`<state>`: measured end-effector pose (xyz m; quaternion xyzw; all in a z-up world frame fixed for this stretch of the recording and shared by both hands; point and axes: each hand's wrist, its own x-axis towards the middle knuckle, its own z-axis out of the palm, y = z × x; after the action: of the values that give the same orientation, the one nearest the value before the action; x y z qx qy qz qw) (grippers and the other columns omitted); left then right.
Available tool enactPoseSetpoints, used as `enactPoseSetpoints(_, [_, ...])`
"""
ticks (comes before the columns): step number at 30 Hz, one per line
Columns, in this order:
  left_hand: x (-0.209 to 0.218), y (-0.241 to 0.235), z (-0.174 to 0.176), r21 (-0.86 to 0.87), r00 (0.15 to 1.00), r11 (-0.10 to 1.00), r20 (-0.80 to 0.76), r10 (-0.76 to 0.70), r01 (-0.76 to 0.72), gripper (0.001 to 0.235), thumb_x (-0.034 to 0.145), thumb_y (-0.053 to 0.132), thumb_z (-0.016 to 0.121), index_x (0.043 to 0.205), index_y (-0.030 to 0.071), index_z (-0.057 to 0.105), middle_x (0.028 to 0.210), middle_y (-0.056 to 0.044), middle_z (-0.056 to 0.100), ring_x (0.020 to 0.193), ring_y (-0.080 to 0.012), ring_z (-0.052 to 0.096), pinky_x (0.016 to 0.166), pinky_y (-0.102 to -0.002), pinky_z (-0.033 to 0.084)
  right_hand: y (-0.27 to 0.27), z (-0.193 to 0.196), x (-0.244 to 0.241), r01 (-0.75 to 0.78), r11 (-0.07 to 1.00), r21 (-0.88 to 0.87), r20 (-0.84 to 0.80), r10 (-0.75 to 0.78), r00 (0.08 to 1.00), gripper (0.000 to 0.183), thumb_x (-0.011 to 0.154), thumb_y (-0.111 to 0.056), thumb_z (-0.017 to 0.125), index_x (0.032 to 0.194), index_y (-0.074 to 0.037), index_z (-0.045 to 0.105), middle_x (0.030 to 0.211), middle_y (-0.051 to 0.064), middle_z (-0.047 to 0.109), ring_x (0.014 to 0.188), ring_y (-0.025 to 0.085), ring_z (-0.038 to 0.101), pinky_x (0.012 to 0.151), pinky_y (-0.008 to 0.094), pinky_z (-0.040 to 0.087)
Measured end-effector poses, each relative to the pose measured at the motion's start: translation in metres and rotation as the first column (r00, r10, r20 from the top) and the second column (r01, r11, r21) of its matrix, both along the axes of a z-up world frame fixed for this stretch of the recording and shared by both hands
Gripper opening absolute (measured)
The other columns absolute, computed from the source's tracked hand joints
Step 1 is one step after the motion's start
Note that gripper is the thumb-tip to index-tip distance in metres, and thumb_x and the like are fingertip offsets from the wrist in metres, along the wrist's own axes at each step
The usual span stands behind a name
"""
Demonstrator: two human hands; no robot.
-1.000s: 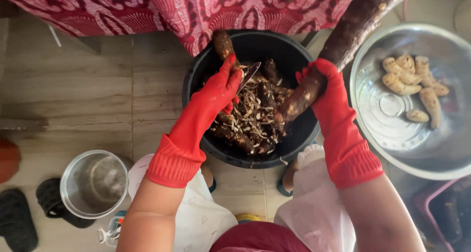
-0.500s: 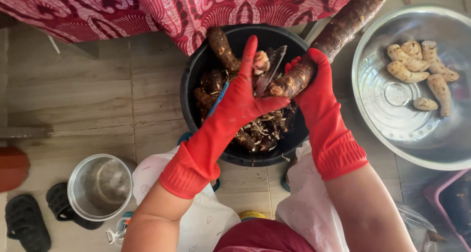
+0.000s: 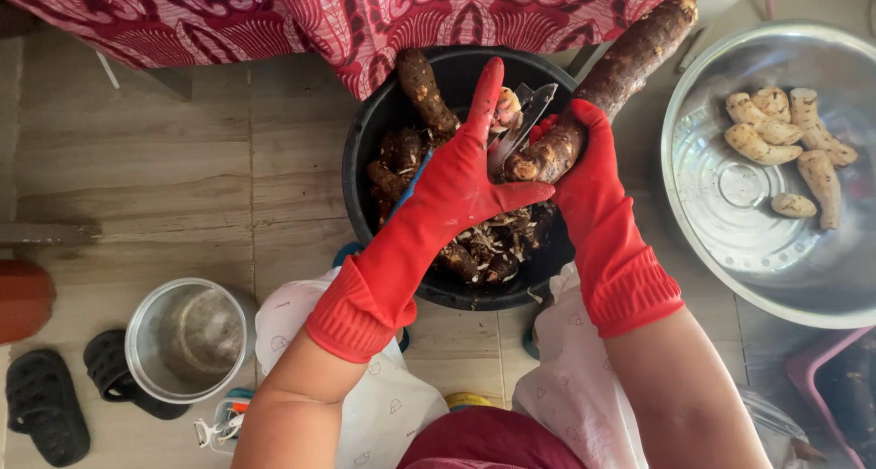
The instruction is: The person sits on the floor and peels cassava roots using a peeler. They hold the cassava in one hand and scrape off the skin with the other, placing the peeled pieces into a metal bowl.
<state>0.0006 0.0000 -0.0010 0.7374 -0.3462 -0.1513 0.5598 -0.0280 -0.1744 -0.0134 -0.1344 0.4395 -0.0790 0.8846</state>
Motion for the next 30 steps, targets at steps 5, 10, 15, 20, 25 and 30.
enactPoseSetpoints(5, [0.005, 0.001, 0.001, -0.021, 0.998, 1.0, 0.063, -0.014, 0.015, 0.134, 0.078, 0.026, 0.1, 0.164, 0.023, -0.003, 0.176, -0.013, 0.017, 0.163, -0.0267, 0.027, 0.127, -0.035, 0.032, -0.006, -0.011, 0.001, -0.021, 1.0, -0.006, 0.02, 0.021, 1.0, 0.023, 0.079, -0.025, 0.069, 0.079, -0.004, 0.058, 0.066, 0.007, 0.059, 0.058, 0.02, 0.059, 0.058, 0.031, 0.055])
enactPoseSetpoints(10, [-0.001, 0.001, 0.015, -0.008, 0.998, 0.998, -0.022, -0.057, 0.057, 0.125, 0.08, 0.018, 0.095, 0.163, 0.023, 0.002, 0.169, -0.015, 0.035, 0.152, -0.0254, 0.045, 0.122, -0.029, 0.038, -0.001, -0.01, -0.003, -0.096, 0.99, -0.105, 0.056, 0.102, 0.993, 0.021, 0.083, -0.027, 0.064, 0.077, -0.007, 0.061, 0.062, 0.007, 0.059, 0.056, 0.021, 0.058, 0.06, 0.034, 0.054])
enactPoseSetpoints(15, [0.0, 0.0, 0.008, 0.031, 0.998, 0.999, -0.053, -0.041, 0.043, 0.106, 0.085, 0.032, 0.087, 0.163, 0.03, 0.014, 0.144, 0.0, 0.061, 0.114, -0.0125, 0.069, 0.106, -0.024, 0.05, -0.002, -0.015, -0.002, -0.072, 0.997, -0.022, -0.053, 0.071, 0.996, 0.024, 0.079, -0.028, 0.069, 0.078, -0.007, 0.057, 0.064, 0.007, 0.056, 0.058, 0.02, 0.057, 0.061, 0.034, 0.052])
enactPoseSetpoints(20, [0.0, -0.005, 0.003, 0.033, 0.983, 0.999, -0.183, -0.01, 0.017, 0.105, 0.086, 0.036, 0.086, 0.164, 0.037, 0.017, 0.142, -0.016, 0.065, 0.13, -0.0354, 0.063, 0.113, -0.042, 0.055, 0.006, -0.029, -0.01, 0.118, 0.992, -0.043, 0.071, -0.115, 0.991, 0.036, 0.073, -0.015, 0.08, 0.092, 0.007, 0.058, 0.076, 0.015, 0.059, 0.073, 0.03, 0.069, 0.075, 0.042, 0.063])
enactPoseSetpoints(25, [-0.004, -0.011, -0.002, 0.055, 0.986, 0.998, -0.167, 0.029, -0.02, 0.1, 0.087, 0.035, 0.083, 0.164, 0.034, 0.02, 0.136, -0.019, 0.068, 0.129, -0.0372, 0.063, 0.112, -0.046, 0.055, -0.002, -0.043, -0.01, 0.112, 0.991, -0.075, 0.06, -0.108, 0.992, 0.037, 0.073, -0.018, 0.08, 0.09, 0.006, 0.059, 0.074, 0.017, 0.06, 0.069, 0.031, 0.069, 0.073, 0.042, 0.061])
enactPoseSetpoints(30, [-0.008, -0.018, -0.016, 0.099, 0.99, 0.992, -0.113, 0.088, -0.077, 0.094, 0.088, 0.041, 0.079, 0.163, 0.032, 0.023, 0.128, -0.025, 0.07, 0.124, -0.0419, 0.064, 0.11, -0.05, 0.054, -0.003, -0.049, -0.01, 0.125, 0.992, -0.019, 0.044, -0.124, 0.991, 0.037, 0.072, -0.019, 0.079, 0.092, 0.006, 0.058, 0.074, 0.015, 0.06, 0.069, 0.032, 0.069, 0.071, 0.043, 0.061])
